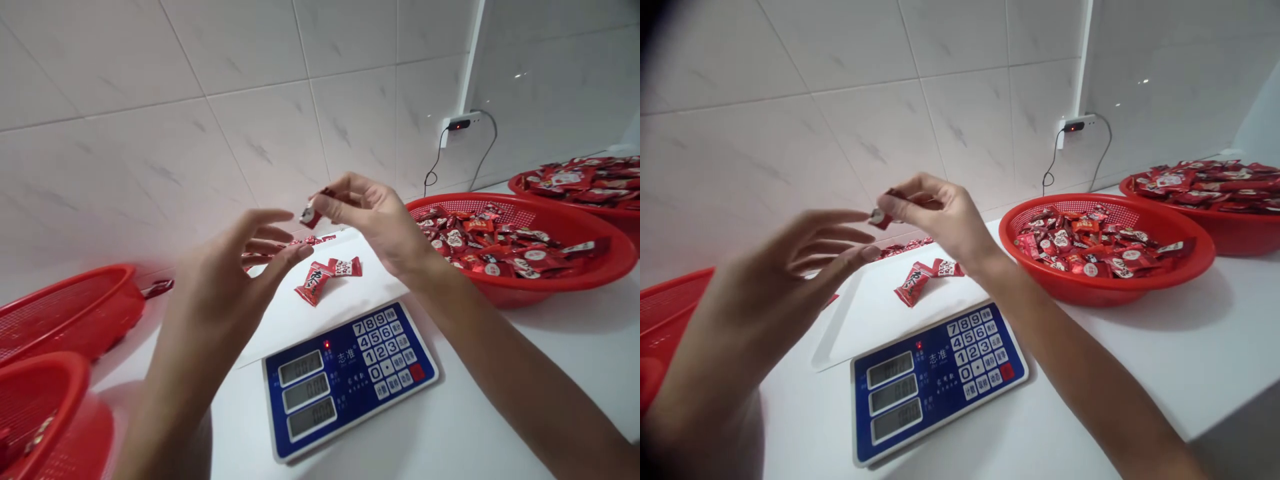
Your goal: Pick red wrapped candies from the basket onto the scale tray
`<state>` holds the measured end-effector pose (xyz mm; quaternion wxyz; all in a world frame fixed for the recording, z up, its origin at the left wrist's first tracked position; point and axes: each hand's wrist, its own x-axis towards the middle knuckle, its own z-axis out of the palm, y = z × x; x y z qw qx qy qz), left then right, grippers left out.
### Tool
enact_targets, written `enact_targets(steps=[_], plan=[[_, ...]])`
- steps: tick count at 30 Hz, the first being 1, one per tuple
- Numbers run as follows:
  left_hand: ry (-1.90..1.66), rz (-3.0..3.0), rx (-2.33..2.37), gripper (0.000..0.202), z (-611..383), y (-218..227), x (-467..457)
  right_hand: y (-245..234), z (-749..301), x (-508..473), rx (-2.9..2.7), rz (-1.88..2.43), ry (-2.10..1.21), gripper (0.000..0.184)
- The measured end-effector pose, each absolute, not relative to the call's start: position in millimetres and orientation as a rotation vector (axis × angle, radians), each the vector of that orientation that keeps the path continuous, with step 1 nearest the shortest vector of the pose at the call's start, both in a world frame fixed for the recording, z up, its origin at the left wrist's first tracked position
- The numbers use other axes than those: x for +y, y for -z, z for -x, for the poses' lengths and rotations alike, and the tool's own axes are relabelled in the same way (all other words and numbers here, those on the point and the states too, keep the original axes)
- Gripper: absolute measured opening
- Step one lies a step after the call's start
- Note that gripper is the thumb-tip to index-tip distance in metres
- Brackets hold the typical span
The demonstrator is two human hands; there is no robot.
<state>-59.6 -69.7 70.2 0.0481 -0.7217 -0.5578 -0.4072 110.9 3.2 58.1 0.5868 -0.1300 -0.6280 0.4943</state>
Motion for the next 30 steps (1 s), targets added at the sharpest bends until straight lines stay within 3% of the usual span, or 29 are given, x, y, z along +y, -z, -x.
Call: enact_targets(steps=[2,8,11,15,20,26,30], plan=[[1.197,2.193,-1.727,0.032,57.9,-66.9,-67.0,-56.8,-105.6,0.1,-1.477,0.315,-1.158,0.021],[0.475,2.328,-1.967,0.021,48.1,-32.3,-35.7,-57.1,-111.9,14.2,-1.284,0.413,-1.079,0.021],[0.371,2.319,-1.990,0.020,43.3,-20.5,-26.7,-61.4,-118.1,17.0,-1.234,0.448,-1.094,0.020],[0.485,2.385,-1.995,0.020,52.4,-22.9,-24.2,-63.1,-121.4,20.6,-1.196,0.456,-1.222,0.018],[1.168,2.221,-1.828,0.039,59.4,-41.7,-33.2,-50.1,-114.8,29.8,-1.352,0.614,-1.436,0.018],[1.121,2.194,-1.689,0.038,48.7,-46.6,-43.0,-31.2,-99.6,25.9,-1.809,0.517,-1.457,0.043],[1.389,2.349,-1.697,0.046,55.0,-44.9,-38.4,-30.1,-99.6,26.5,-1.772,0.494,-1.383,0.039]])
